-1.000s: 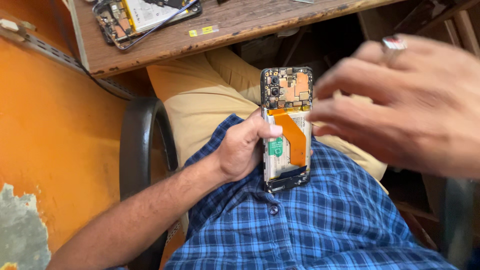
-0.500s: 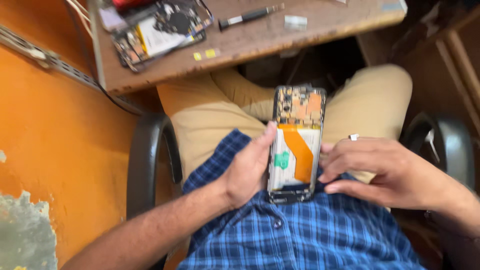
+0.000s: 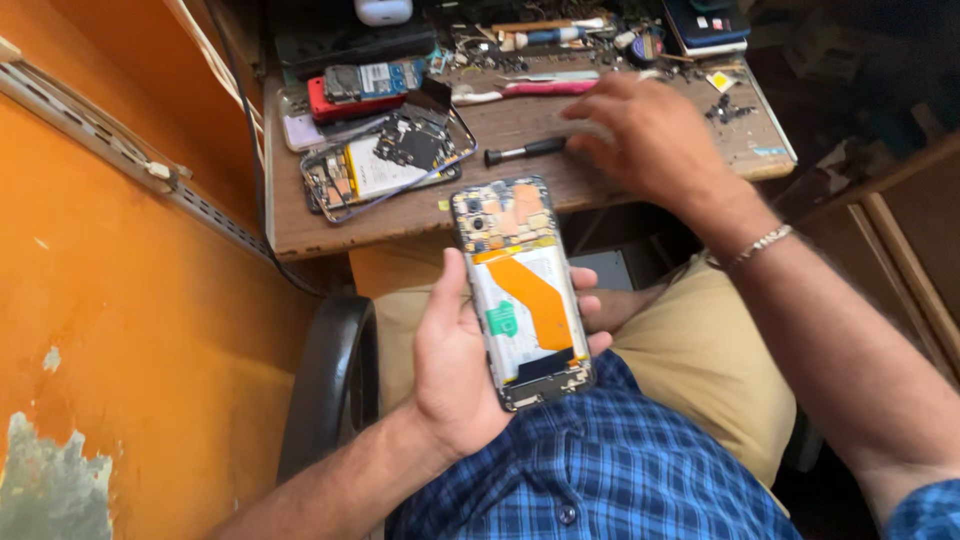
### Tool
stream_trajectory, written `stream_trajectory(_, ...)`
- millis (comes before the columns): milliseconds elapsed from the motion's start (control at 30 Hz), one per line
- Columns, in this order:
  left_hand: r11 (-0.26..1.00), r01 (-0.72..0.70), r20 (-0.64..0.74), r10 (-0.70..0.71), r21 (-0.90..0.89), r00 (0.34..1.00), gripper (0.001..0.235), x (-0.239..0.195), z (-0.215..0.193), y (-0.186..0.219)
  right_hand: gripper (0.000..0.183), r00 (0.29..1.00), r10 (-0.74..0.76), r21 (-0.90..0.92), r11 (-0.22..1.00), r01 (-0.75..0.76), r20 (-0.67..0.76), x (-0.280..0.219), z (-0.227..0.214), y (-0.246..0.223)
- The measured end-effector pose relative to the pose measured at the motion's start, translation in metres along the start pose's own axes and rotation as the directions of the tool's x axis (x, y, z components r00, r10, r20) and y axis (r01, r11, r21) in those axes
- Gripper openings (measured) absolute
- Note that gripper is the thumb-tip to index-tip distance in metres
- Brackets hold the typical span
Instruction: The person disassembles a smartphone by removing the back cover and internal components. They use a screwdriver to loosen screws and a metal tool to pry open the casing, exposing the battery and circuitry.
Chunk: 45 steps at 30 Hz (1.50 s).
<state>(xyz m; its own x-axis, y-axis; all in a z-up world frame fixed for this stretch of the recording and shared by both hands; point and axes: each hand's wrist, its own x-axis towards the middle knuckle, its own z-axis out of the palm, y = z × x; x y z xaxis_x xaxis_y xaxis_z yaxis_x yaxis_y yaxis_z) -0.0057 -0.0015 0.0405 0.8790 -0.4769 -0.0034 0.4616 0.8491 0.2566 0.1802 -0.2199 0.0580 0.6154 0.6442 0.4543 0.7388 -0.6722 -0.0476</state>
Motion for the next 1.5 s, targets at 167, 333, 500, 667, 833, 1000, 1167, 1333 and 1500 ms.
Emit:
stream_trajectory(167, 0.997, -0.071, 0.028, 0.072, -0.029, 0.997, 0.084, 0.003, -0.006, 0.024, 0.022, 0.984, -0.152, -0.058, 0.986, 0.158, 0.088, 0.024, 0.023, -0.008)
stream_trajectory(333, 0.99, -0.075, 0.105, 0.088, -0.122, 0.991, 0.082, 0.004, -0.017, 0.029, 0.012, 0.972, -0.228, -0.321, 0.917, 0.235, 0.062, 0.014, -0.003, -0.008)
stream_trajectory(500, 0.989, -0.055, 0.092, 0.067, -0.135, 0.993, 0.081, 0.004, -0.018, 0.024, 0.014, 0.992, 0.025, 0.018, 1.0, -0.022, -0.126, -0.027, -0.043, -0.021)
stream_trajectory(667, 0.997, 0.007, -0.01, -0.008, -0.081, 1.0, 0.078, -0.001, -0.018, -0.001, 0.026, 0.866, 0.5, 0.604, 0.698, -0.384, -0.027, -0.12, -0.078, -0.075)
stream_trajectory(833, 0.989, 0.114, -0.114, -0.124, -0.09, 0.986, 0.079, -0.007, -0.02, -0.038, 0.038, 0.751, 0.66, 0.698, 0.538, -0.472, -0.001, -0.215, -0.089, -0.149)
stream_trajectory(1000, 0.989, 0.141, -0.159, -0.145, -0.038, 0.977, 0.077, -0.015, -0.02, -0.059, 0.035, 0.81, 0.571, 0.621, 0.686, -0.38, -0.134, -0.25, -0.077, -0.203)
stream_trajectory(1167, 0.99, 0.137, -0.146, -0.141, -0.037, 0.979, 0.076, -0.016, -0.017, -0.064, 0.075, 0.787, 0.552, 0.634, 0.72, -0.284, -0.274, -0.248, -0.06, -0.213)
stream_trajectory(1333, 0.989, 0.137, -0.143, -0.143, -0.048, 0.979, 0.077, -0.015, -0.017, -0.062, 0.076, 0.85, 0.488, 0.53, 0.783, -0.325, -0.199, -0.24, -0.065, -0.21)
stream_trajectory(1500, 0.988, 0.144, -0.157, -0.15, -0.049, 0.976, 0.075, -0.013, -0.02, -0.06, 0.076, 0.838, 0.504, 0.543, 0.772, -0.33, -0.209, -0.239, -0.06, -0.209)
